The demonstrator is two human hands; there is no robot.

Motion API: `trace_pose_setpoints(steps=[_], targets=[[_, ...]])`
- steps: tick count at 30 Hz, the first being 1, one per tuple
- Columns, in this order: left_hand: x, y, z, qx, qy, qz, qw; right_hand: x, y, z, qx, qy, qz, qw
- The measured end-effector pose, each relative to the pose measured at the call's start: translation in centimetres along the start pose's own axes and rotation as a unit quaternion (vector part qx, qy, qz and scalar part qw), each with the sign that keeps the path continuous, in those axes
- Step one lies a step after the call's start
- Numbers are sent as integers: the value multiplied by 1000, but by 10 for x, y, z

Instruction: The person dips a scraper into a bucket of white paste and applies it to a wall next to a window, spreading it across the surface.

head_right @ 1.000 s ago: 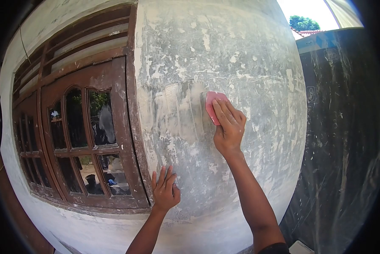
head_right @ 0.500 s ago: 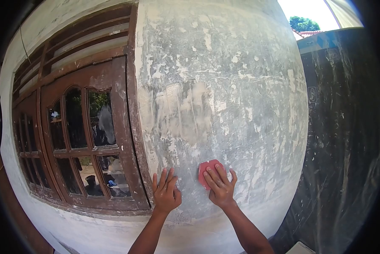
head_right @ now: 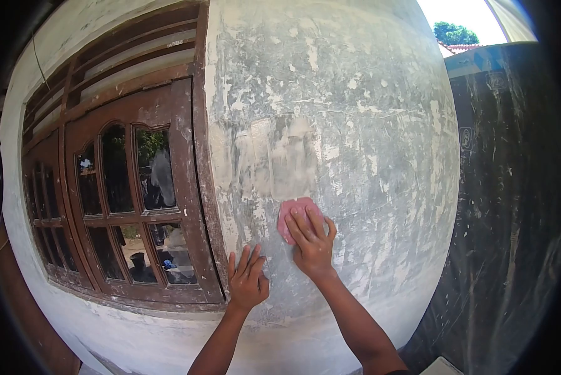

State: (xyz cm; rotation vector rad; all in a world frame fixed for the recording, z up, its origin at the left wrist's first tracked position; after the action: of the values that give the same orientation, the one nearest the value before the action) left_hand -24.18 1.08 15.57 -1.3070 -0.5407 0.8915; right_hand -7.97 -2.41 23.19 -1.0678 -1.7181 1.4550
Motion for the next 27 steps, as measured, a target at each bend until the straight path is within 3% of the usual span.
trace_pose_setpoints(steps=[3,5,10,13,15,18,24,27], targets=[[0,1,-1,0,-5,-11,1000,3,104,22,18,16,55,998],[0,0,-2,-1,-11,-13,1000,-7,103,34,27,13,60,998],[1,2,-1,-14,-32,-3,999,-38,-61,50,-37,-35,-37,998],[1,4,-1,-12,-26,-3,1000,-22,-152,47,-85,-26,-84,993],[0,8,-1,-11,-18,1,1000,-2,-170,45,-83,-31,-80,993],[1,19,1,-2,-19,13,1000,31,-148,38,-48,-12,-63,997],[7,35,4,6,-31,25,999,32,6,71,-10,-42,11,999],[10,35,7,-6,-22,20,1000,14,-8,78,-34,-38,20,999]])
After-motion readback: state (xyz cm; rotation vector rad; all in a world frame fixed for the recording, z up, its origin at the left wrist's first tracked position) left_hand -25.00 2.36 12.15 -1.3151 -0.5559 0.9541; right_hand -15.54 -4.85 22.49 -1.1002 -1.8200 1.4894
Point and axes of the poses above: each hand's wrist, its own y-axis away from the middle knuckle, its own x-axis out of the palm, z = x × y, the point moved 9 cm from there along -y, towards the middle knuckle, and after that the axes turned 10 degrees about -y, right-handed, at the moved point
